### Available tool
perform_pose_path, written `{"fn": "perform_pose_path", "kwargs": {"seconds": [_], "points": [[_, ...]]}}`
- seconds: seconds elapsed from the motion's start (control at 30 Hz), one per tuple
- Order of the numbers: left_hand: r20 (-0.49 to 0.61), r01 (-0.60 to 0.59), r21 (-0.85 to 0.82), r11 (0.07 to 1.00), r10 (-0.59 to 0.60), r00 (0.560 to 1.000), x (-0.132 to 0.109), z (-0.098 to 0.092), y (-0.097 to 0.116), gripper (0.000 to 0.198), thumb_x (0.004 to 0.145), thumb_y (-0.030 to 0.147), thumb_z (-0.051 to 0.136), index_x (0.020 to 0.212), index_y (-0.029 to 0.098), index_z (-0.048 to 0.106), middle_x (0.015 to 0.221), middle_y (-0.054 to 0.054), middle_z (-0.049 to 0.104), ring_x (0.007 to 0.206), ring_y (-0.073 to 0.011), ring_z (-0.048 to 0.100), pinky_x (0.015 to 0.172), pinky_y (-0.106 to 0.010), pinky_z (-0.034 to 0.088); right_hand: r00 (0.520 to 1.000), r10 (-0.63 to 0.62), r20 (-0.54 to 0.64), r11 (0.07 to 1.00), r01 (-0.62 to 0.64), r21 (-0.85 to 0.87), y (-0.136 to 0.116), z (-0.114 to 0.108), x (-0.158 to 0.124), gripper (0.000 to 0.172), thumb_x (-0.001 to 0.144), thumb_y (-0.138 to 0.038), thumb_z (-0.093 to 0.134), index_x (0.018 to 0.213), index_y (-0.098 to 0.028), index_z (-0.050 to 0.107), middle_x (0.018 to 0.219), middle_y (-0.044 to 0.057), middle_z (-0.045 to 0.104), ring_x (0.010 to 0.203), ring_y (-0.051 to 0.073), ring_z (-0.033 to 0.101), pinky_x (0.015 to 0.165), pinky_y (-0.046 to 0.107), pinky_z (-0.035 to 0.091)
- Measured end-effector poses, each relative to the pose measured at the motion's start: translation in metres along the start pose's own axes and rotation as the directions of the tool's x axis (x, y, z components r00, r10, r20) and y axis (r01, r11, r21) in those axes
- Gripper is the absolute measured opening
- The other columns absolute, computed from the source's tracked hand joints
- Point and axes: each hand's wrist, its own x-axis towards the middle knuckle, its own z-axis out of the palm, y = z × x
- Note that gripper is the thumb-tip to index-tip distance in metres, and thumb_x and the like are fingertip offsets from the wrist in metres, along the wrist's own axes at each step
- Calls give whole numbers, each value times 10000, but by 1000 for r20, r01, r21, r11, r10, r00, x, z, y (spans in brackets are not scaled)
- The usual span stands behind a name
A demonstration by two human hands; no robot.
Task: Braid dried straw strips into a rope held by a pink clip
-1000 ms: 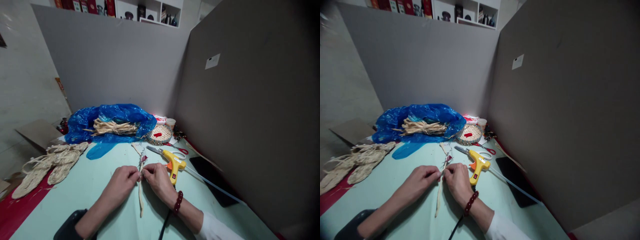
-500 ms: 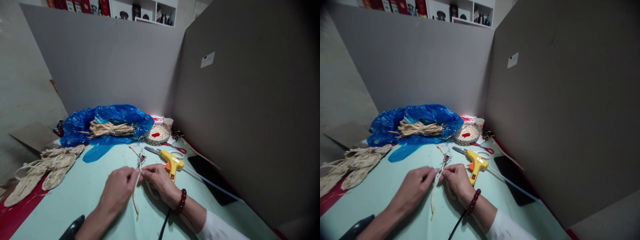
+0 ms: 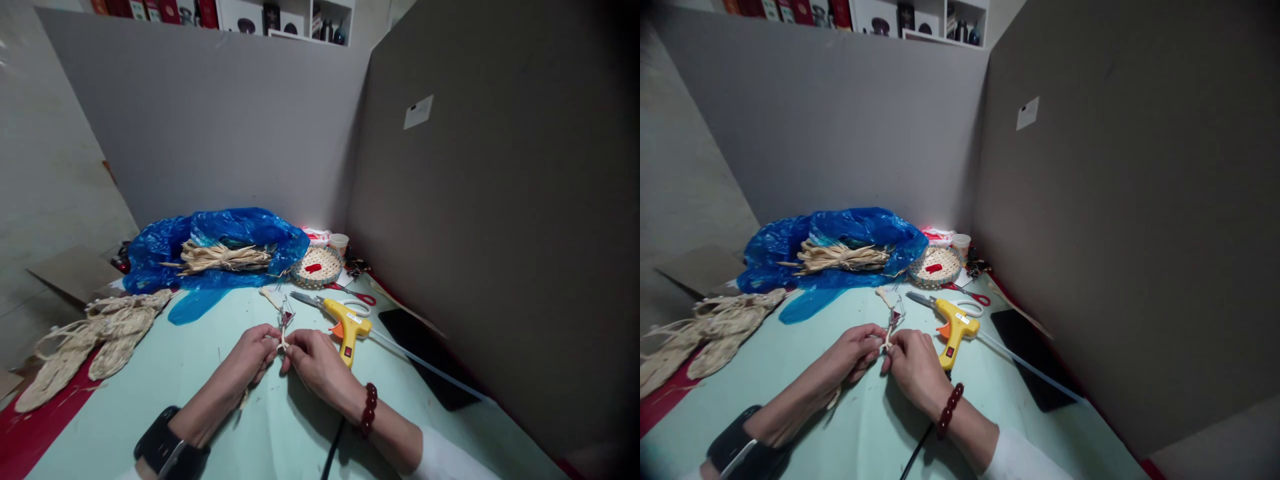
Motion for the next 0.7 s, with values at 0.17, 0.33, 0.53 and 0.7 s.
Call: {"fn": "perform_pose_path", "kwargs": {"seconds": [0.17, 0.33, 0.53, 0.7], "points": [[-57, -27, -11, 1000, 27, 998, 1, 2, -3, 187, 695, 360, 561, 646, 202, 475, 402, 125, 320, 371, -46, 185, 364, -190, 113, 998, -40, -52, 974, 28, -226, -5, 0, -7, 193, 850, -107, 459, 729, -158, 601, 684, 30, 667, 713, 154, 552, 650, 243, 325], [-90, -31, -22, 999, 29, 995, 1, 2, -3, 225, 661, 375, 598, 586, 194, 486, 388, 124, 302, 377, -48, 197, 372, -196, 116, 991, -92, -98, 901, 41, -431, -9, 0, -10, 137, 844, -117, 480, 813, -160, 606, 741, 59, 627, 645, 171, 520, 585, 282, 248], [-109, -16, -57, 998, 10, 994, 1, 4, -4, 147, 610, 275, 583, 546, 191, 481, 391, 115, 334, 365, -43, 225, 370, -197, 119, 933, -360, -23, 647, 232, -726, -9, 9, -20, 172, 848, -100, 490, 948, -181, 604, 890, 61, 596, 734, 195, 538, 557, 304, 264], [-60, 17, -125, 992, -24, 998, -2, 1, -4, 171, 653, 308, 569, 572, 192, 473, 406, 115, 339, 345, -35, 216, 370, -196, 115, 840, -507, 192, 435, 442, -785, -5, 21, -24, 169, 855, -53, 502, 980, -117, 595, 928, 93, 605, 821, 231, 538, 568, 329, 374]]}}
